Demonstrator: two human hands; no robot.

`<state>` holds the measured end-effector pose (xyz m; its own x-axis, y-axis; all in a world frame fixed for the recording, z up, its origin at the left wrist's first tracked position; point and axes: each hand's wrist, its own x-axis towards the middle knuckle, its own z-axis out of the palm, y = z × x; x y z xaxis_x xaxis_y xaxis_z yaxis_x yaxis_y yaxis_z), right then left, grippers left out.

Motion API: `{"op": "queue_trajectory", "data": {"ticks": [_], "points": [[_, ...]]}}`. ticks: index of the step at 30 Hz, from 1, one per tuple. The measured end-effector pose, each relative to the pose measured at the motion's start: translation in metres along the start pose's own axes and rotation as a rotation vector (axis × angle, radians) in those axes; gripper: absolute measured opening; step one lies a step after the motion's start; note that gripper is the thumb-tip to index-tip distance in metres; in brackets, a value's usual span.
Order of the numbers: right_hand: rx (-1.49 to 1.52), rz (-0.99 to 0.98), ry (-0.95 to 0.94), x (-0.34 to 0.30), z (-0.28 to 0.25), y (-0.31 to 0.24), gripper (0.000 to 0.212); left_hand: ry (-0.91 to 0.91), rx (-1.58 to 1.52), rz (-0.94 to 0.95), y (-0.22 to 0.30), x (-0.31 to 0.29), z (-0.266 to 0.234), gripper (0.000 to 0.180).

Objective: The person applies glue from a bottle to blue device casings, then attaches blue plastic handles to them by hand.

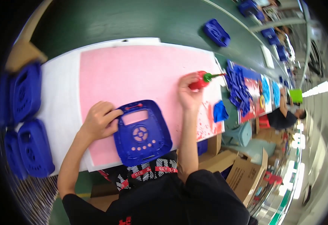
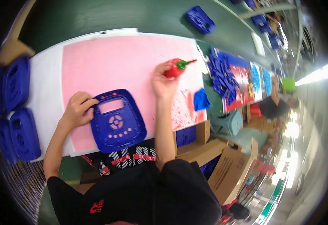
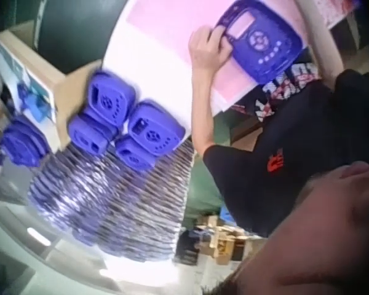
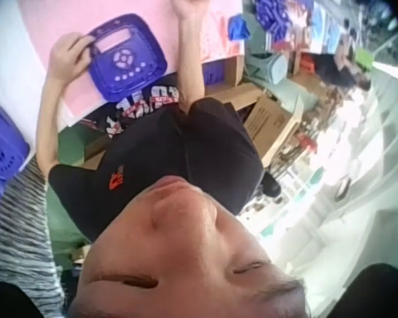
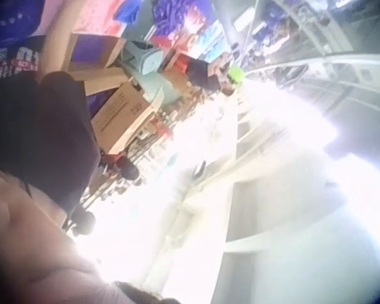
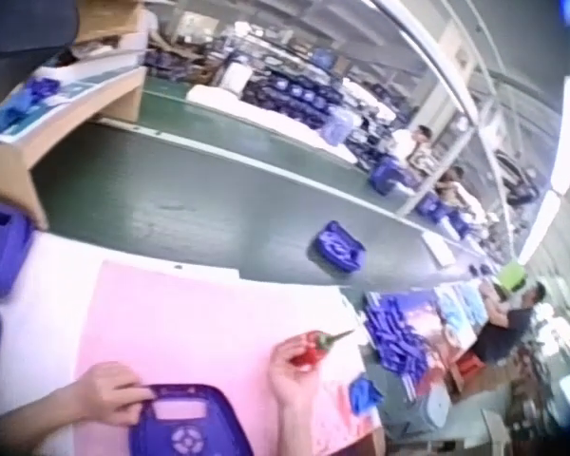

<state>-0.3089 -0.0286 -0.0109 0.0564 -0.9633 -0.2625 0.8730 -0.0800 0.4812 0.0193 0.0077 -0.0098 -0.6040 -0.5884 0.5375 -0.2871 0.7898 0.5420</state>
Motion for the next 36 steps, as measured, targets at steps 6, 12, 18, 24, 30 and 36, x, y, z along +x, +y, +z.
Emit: {"op": "queue_trajectory", "data": {"ticks": [6, 12, 18, 24, 30, 36], "points": [[-0.031, -0.135, 0.158, -0.023, 0.012, 0.018, 0.052, -0.021, -0.033, -0.089, 0.002, 0.005, -0.001, 0.027], [-1.285, -0.144, 0.043, -0.103, 0.053, -0.032, 0.030, -0.048, 0.008, -0.098, 0.005, 0.006, -0.002, 0.028], [-3.131, -1.199, 0.105, -0.096, 0.155, -0.149, 0.044, -0.058, -0.002, -0.101, 0.006, 0.008, -0.001, 0.030], [-3.577, -0.627, -0.066, -0.074, 0.174, -0.216, 0.053, -0.041, 0.014, -0.093, 0.003, 0.006, -0.005, 0.030], [-3.545, -0.914, -0.231, -0.084, 0.188, -0.207, 0.015, -0.008, 0.006, -0.057, -0.003, 0.005, 0.000, 0.028], [-3.461, -0.855, -0.322, -0.070, 0.167, -0.173, 0.026, -0.008, -0.002, -0.052, -0.002, -0.005, -0.004, 0.032]]}}
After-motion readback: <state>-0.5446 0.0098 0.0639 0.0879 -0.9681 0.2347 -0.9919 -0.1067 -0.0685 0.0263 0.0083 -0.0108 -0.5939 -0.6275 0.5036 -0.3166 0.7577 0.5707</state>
